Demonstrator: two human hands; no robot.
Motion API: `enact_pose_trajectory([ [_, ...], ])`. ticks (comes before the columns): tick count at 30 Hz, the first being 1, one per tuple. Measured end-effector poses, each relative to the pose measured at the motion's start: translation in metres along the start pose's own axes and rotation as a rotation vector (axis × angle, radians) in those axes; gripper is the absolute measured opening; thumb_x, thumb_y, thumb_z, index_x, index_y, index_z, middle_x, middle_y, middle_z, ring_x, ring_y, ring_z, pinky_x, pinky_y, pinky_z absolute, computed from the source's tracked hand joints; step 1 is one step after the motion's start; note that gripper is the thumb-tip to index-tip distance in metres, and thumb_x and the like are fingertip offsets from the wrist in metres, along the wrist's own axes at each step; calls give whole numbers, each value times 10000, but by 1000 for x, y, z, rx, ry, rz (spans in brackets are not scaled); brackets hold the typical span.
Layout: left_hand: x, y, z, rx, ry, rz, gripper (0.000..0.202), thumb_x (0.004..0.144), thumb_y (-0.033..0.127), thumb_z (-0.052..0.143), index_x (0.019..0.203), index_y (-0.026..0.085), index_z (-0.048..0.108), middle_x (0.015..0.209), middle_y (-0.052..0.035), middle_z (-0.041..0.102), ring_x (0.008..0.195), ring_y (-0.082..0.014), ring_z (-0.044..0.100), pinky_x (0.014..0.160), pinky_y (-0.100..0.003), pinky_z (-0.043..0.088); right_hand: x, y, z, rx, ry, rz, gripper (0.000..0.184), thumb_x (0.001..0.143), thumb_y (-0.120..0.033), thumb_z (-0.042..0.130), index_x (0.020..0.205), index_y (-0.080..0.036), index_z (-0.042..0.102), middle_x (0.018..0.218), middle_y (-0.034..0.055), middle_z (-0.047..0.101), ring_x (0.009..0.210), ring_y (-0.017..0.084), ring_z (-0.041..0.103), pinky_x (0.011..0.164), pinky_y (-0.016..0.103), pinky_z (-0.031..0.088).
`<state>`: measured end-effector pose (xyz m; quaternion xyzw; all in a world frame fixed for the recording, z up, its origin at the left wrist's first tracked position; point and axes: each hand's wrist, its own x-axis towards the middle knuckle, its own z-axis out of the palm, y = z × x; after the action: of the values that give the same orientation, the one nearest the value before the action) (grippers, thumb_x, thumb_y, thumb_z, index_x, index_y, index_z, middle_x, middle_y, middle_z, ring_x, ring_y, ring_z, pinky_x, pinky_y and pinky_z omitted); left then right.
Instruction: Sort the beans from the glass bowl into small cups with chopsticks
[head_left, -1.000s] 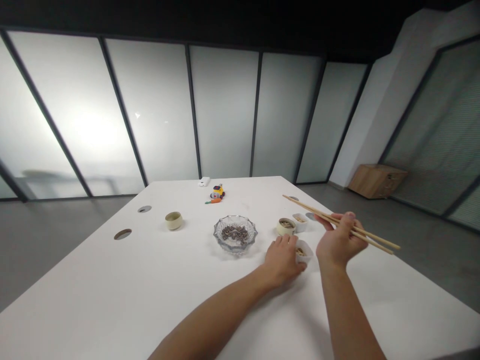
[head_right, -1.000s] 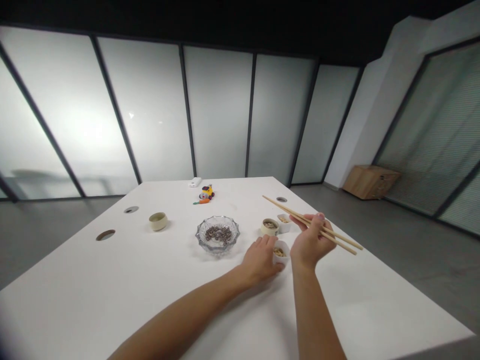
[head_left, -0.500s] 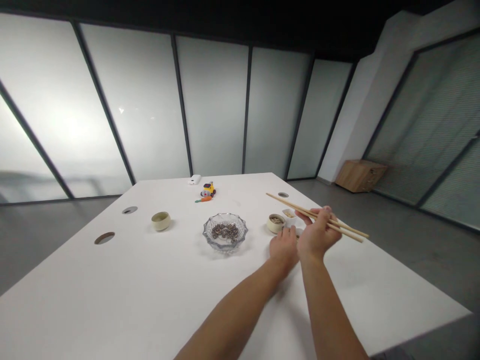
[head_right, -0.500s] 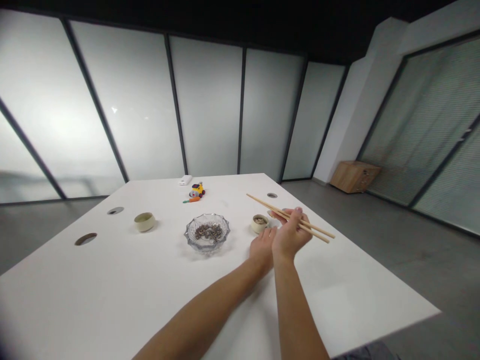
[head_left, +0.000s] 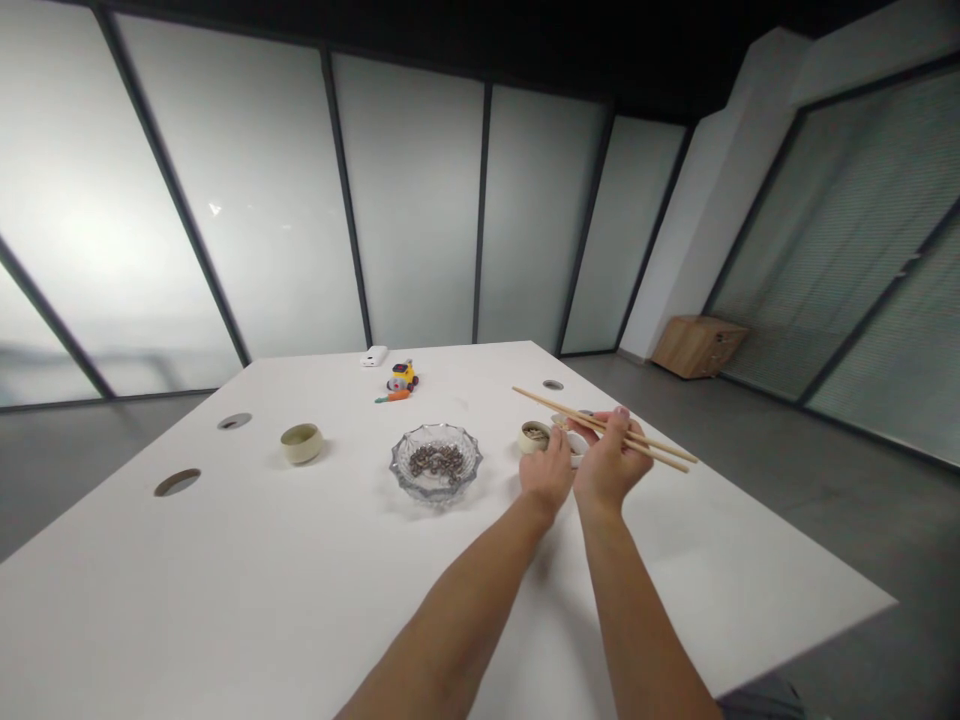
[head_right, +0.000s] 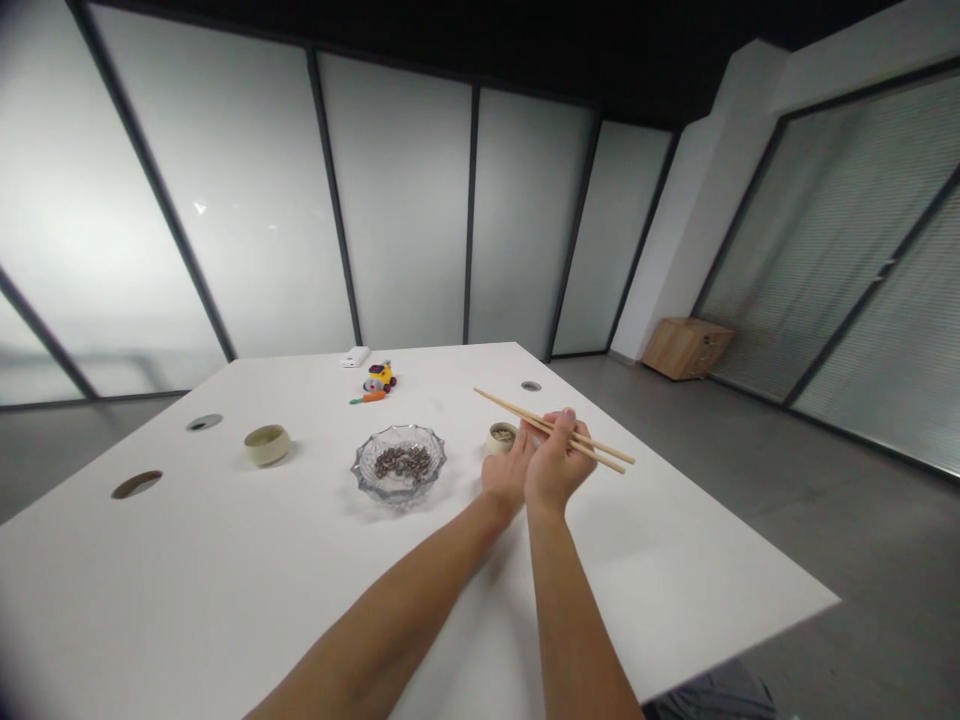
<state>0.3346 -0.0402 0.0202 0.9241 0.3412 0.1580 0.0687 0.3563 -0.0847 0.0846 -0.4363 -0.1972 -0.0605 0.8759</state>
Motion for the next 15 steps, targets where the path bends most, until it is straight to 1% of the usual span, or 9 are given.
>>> enact_pose_trajectory([
  [5, 1, 2, 1, -8, 30, 14, 652, 1094, 280, 508, 1732, 241, 378, 1724, -226, 439, 967, -301, 805, 842, -440, 675, 2, 0, 1, 32, 33, 58, 546, 872, -719, 760, 756, -207, 611, 675, -31, 651, 597, 163, 739, 631, 322, 697],
  [9, 6, 8, 7, -19, 41, 21, 675, 1079, 236, 514, 1738, 246, 364, 1747, -238, 391, 947, -306, 810, 798, -444, 680, 0, -2, 2, 36, 33, 75, 556, 856, -731, 767, 748, -209, 607, 676, -29, 648, 603, 161, 733, 623, 321, 697],
  [13, 8, 12, 7, -15, 19, 9, 660, 1091, 198, 456, 1741, 254, 353, 1771, -204, 363, 937, -281, 808, 779, -405, 673, -1, -2, 2, 26, 13, 61, 565, 869, -740, 752, 742, -208, 614, 679, -27, 645, 609, 156, 725, 627, 321, 699],
  [15, 6, 10, 4, -18, 18, 35, 642, 1098, 238, 465, 1733, 250, 369, 1775, -203, 356, 957, -284, 803, 790, -404, 668, 0, -1, 0, 24, 9, 55, 565, 868, -736, 759, 737, -204, 619, 686, -25, 649, 609, 154, 727, 633, 319, 700],
])
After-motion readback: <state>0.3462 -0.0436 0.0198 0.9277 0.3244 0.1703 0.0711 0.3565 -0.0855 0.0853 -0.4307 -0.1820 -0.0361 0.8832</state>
